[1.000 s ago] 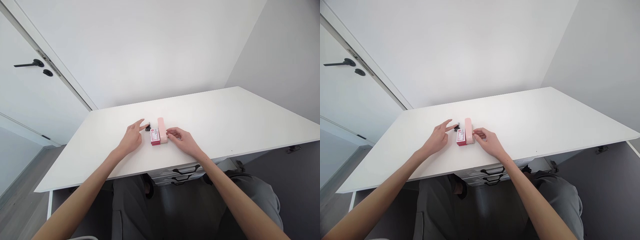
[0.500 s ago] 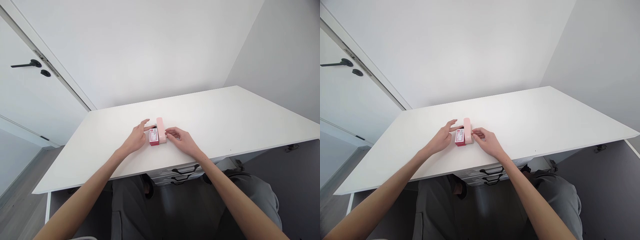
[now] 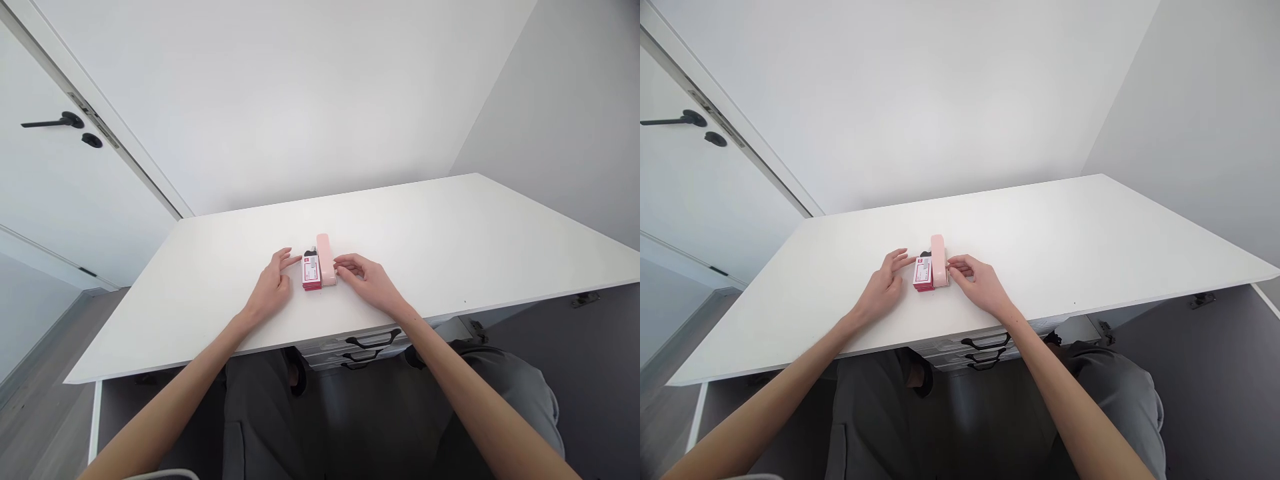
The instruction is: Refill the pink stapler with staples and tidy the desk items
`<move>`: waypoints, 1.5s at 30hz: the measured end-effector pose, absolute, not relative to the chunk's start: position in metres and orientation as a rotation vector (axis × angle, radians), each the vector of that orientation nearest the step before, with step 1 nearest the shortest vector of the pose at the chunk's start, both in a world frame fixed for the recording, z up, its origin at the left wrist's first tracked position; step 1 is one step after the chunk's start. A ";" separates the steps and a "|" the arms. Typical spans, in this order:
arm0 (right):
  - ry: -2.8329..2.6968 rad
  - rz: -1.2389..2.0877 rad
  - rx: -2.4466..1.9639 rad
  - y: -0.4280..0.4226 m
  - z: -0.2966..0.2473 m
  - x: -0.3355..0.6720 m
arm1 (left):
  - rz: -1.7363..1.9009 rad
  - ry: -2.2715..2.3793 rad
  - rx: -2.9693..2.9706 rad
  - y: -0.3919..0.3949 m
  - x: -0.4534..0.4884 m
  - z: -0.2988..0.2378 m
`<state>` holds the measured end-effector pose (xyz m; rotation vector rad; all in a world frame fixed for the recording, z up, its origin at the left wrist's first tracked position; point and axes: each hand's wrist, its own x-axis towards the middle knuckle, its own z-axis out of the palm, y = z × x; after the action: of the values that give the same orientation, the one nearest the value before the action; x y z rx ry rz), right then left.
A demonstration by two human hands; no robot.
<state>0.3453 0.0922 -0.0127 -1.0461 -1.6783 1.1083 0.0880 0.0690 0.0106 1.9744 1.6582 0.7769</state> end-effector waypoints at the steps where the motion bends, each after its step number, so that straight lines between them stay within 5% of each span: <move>1: -1.680 1.105 -1.046 0.092 -0.013 0.345 | 0.770 1.638 1.988 0.069 0.088 0.009; 18: -1.652 1.103 -1.072 0.090 -0.015 0.346 | 0.685 1.708 2.228 0.093 0.043 -0.002; 25: -1.507 0.602 -1.098 0.059 0.006 0.317 | 0.600 2.138 2.170 0.125 -0.026 -0.005; 30: -1.977 0.631 -0.765 0.020 0.020 0.245 | 0.544 2.215 2.143 0.122 -0.019 -0.007; 45: -2.202 0.552 -1.391 0.095 -0.019 0.143 | 0.604 2.328 2.055 0.115 -0.016 -0.005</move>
<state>0.1430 0.0949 -0.0186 -1.3908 -2.2019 0.5515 -0.0160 0.1149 -0.0054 2.0551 2.3284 0.6037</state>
